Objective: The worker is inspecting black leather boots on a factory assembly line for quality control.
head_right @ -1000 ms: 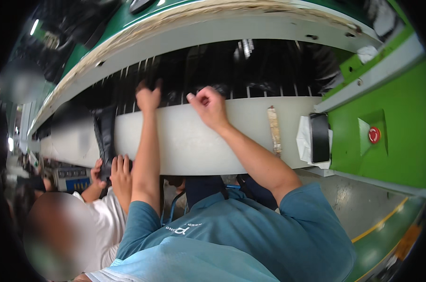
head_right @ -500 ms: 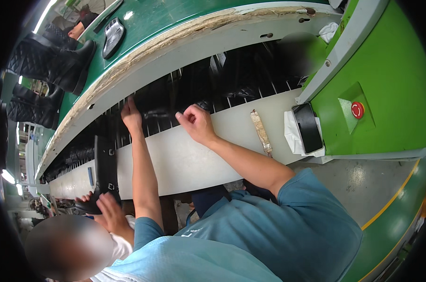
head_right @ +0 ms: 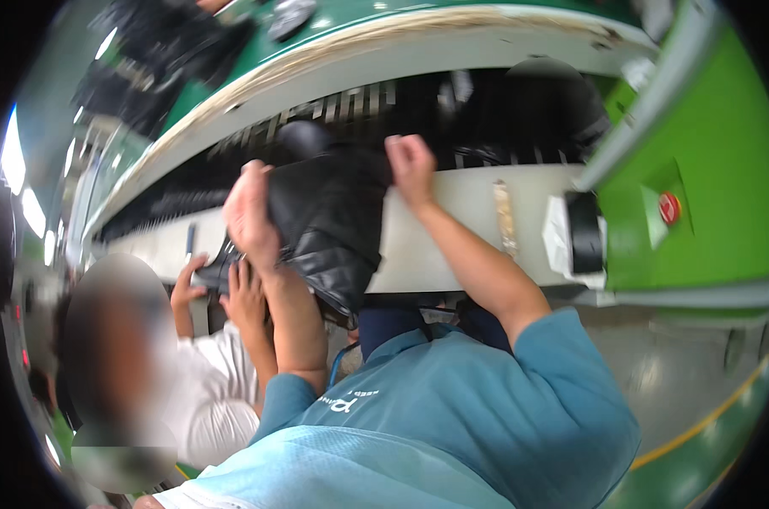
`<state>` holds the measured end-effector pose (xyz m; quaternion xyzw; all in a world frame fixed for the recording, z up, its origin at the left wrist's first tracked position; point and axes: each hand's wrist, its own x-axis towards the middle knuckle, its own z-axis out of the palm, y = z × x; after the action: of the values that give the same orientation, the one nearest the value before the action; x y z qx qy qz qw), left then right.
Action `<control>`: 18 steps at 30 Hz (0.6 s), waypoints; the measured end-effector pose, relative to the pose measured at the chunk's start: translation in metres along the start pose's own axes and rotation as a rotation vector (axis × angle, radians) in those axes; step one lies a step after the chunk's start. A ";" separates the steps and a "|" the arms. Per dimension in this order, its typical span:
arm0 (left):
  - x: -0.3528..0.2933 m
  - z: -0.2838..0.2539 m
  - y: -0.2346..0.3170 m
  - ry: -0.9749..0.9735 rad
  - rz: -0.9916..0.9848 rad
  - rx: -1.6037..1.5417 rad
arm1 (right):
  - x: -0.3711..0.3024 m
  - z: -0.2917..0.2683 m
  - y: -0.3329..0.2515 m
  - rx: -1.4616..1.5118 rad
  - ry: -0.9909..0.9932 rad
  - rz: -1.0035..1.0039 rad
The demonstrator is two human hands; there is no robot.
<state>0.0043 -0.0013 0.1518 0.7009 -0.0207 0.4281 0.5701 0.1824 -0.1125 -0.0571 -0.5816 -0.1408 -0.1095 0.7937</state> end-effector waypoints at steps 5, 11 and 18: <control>-0.014 0.013 0.052 -0.047 -0.272 -0.183 | 0.003 -0.032 -0.086 0.007 -0.171 0.107; -0.053 0.029 0.007 -0.182 -0.509 -0.373 | -0.065 -0.048 -0.207 0.073 -0.584 -0.021; -0.056 0.060 0.049 0.113 0.347 -0.058 | -0.082 -0.075 -0.204 0.192 -0.664 0.066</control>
<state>-0.0218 -0.0927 0.1565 0.6449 -0.1217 0.5581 0.5079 0.0444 -0.2439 0.0749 -0.5126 -0.3823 0.1253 0.7586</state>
